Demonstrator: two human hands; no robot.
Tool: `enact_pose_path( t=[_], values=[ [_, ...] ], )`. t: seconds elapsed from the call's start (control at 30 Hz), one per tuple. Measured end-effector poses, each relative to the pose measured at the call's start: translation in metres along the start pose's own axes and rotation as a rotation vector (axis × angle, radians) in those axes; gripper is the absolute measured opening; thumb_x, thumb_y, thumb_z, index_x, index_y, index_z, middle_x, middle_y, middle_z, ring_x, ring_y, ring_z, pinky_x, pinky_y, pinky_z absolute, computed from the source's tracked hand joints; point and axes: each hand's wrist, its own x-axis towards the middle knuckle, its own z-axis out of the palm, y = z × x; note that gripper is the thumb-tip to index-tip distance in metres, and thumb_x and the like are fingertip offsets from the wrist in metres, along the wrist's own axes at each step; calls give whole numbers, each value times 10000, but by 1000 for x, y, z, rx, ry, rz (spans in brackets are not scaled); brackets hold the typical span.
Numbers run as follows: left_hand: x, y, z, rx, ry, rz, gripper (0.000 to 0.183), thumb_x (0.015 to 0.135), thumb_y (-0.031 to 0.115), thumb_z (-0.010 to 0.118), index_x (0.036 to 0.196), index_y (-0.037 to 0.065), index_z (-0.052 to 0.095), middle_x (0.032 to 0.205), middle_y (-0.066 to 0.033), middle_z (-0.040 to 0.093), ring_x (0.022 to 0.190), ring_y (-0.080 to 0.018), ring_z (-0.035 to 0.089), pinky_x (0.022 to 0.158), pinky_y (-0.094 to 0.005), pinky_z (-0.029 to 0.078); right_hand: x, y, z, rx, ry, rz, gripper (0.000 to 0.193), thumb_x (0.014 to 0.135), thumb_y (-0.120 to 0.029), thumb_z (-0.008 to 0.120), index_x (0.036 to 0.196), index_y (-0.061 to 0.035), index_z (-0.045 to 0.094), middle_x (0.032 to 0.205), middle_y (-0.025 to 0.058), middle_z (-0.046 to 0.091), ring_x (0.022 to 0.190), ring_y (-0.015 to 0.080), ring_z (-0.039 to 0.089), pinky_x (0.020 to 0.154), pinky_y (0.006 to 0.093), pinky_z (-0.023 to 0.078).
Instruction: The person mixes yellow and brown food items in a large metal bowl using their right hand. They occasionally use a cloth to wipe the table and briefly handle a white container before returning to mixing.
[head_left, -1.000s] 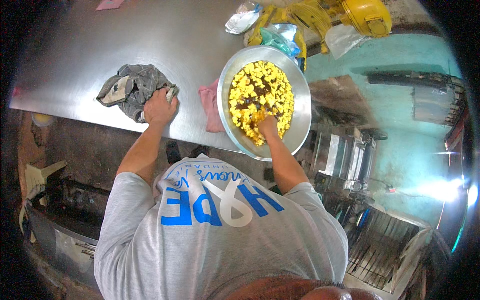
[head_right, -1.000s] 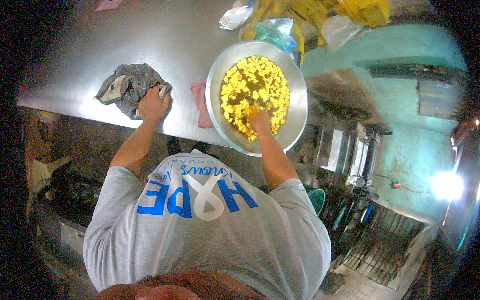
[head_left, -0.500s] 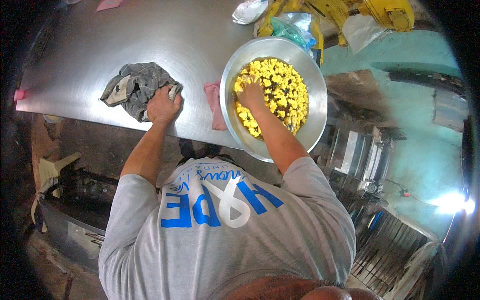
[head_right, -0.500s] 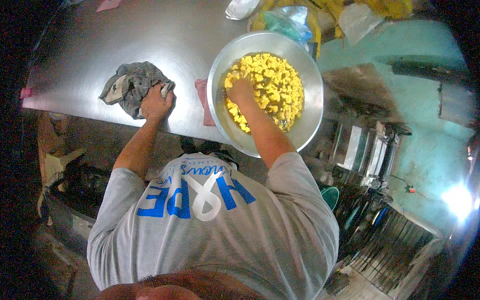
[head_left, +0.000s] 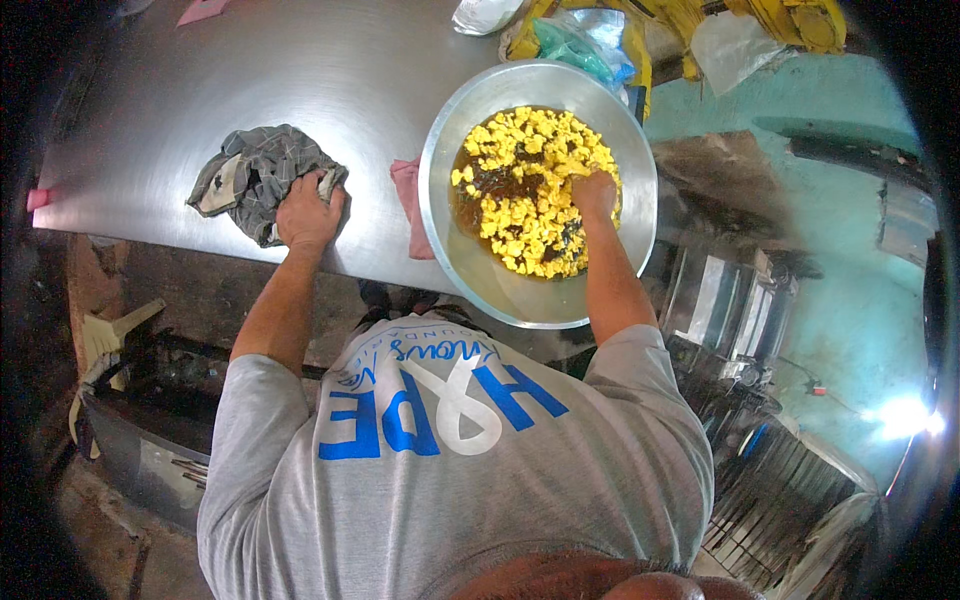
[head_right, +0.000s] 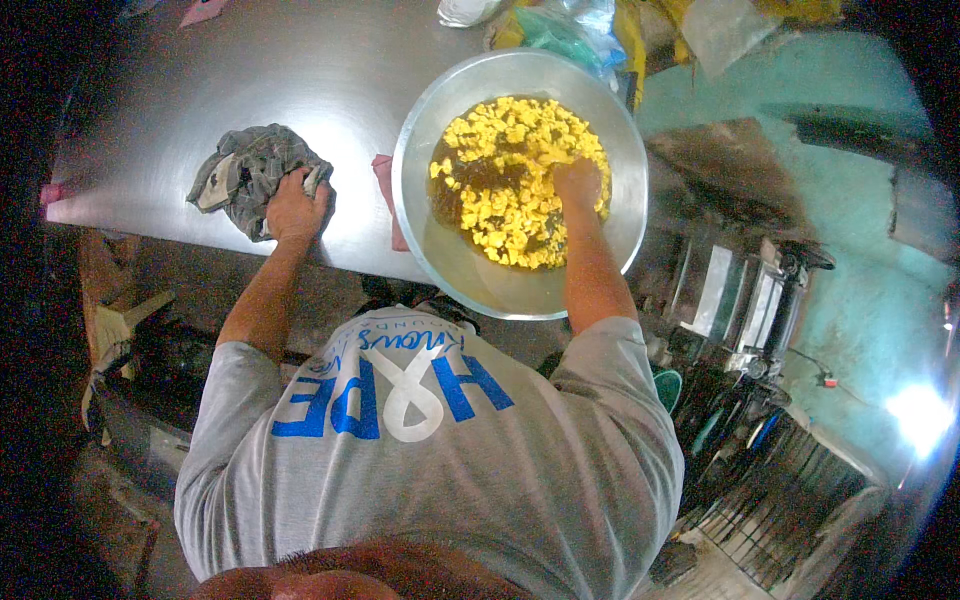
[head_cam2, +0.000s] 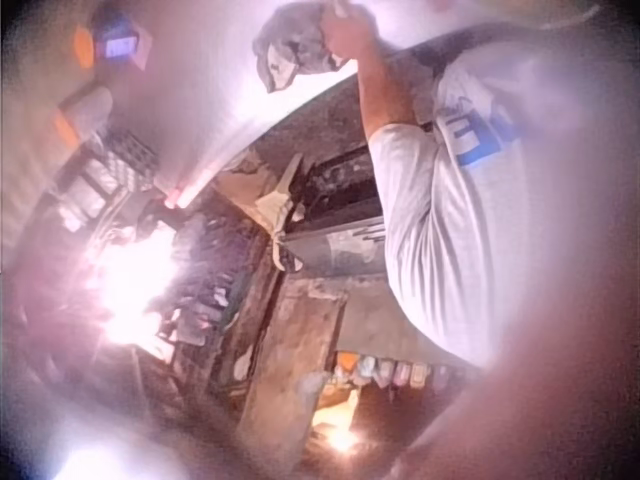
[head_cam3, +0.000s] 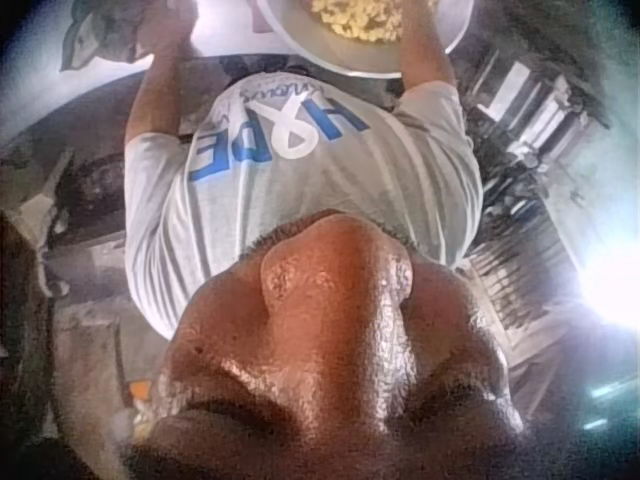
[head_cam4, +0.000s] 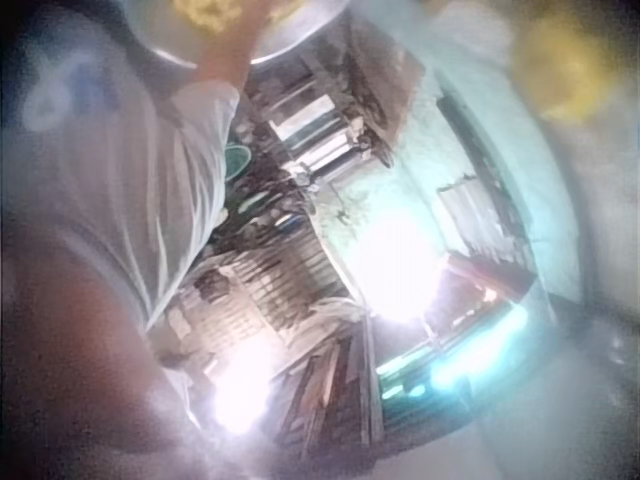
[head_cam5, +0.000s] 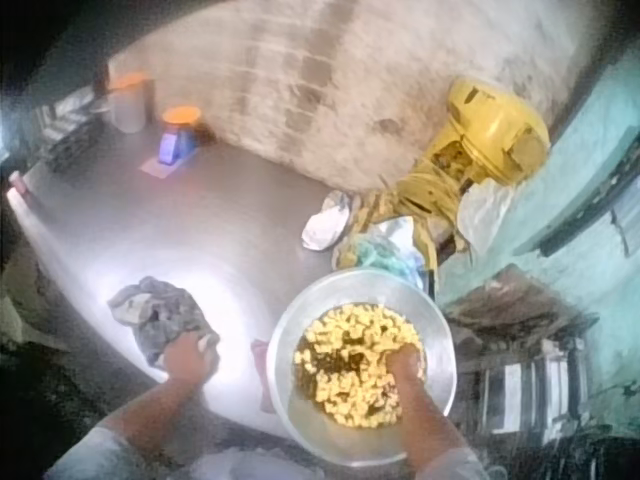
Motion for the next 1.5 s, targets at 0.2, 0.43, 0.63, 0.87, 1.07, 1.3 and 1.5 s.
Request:
enact_pose_path(
  t=[0.2, 0.43, 0.63, 0.87, 1.07, 1.3, 1.5],
  values=[
    [0, 3, 3, 12, 36, 26, 407, 769, 425, 563, 1073, 154, 549, 1022, -100, 571, 922, -289, 574, 802, -398, 449, -31, -1, 27, 134, -129, -106, 292, 759, -270, 594, 834, 6, 654, 810, 203, 634, 761, 325, 633, 705, 407, 515],
    [1, 0, 11, -8, 72, 34, 398, 768, 411, 559, 1075, 158, 543, 1017, -105, 569, 931, -312, 567, 804, -408, 446, 32, -12, 16, -256, 47, -615, 206, 769, -197, 550, 798, -39, 679, 779, 135, 642, 654, 271, 603, 557, 397, 453],
    [0, -5, 19, -7, 94, 52, 400, 775, 413, 549, 1080, 155, 531, 1020, -117, 569, 926, -323, 565, 787, -421, 449, -3, -78, 27, -140, -235, -513, 250, 776, -207, 533, 729, 8, 650, 759, 186, 624, 753, 291, 606, 718, 380, 472],
    [0, -1, 20, 55, 89, 17, 402, 777, 426, 559, 1086, 170, 534, 1029, -105, 571, 931, -309, 569, 791, -413, 452, 7, -31, 44, -18, -177, -591, 252, 744, -203, 537, 689, 26, 627, 765, 215, 615, 742, 343, 600, 719, 393, 472],
    [-1, 2, 20, 49, 92, -27, 400, 776, 404, 573, 1104, 177, 538, 1064, -99, 568, 957, -313, 564, 812, -406, 447, 15, 7, 43, 5, 47, -494, 346, 772, -290, 550, 644, 25, 614, 715, 200, 613, 726, 325, 604, 663, 410, 476],
    [-3, 17, 9, 63, 54, -83, 396, 784, 398, 567, 1107, 170, 535, 1066, -96, 564, 957, -315, 561, 815, -408, 444, -21, 14, 61, -115, -103, -612, 288, 756, -234, 604, 713, 51, 598, 703, 191, 606, 750, 359, 583, 717, 423, 454],
    [-5, 12, 13, 63, 85, -48, 389, 789, 399, 561, 1100, 169, 535, 1063, -97, 564, 951, -316, 564, 812, -409, 446, -3, 11, 28, -289, -155, -578, 199, 768, -196, 547, 708, -45, 661, 755, 139, 626, 735, 307, 599, 670, 423, 469]
  ],
)
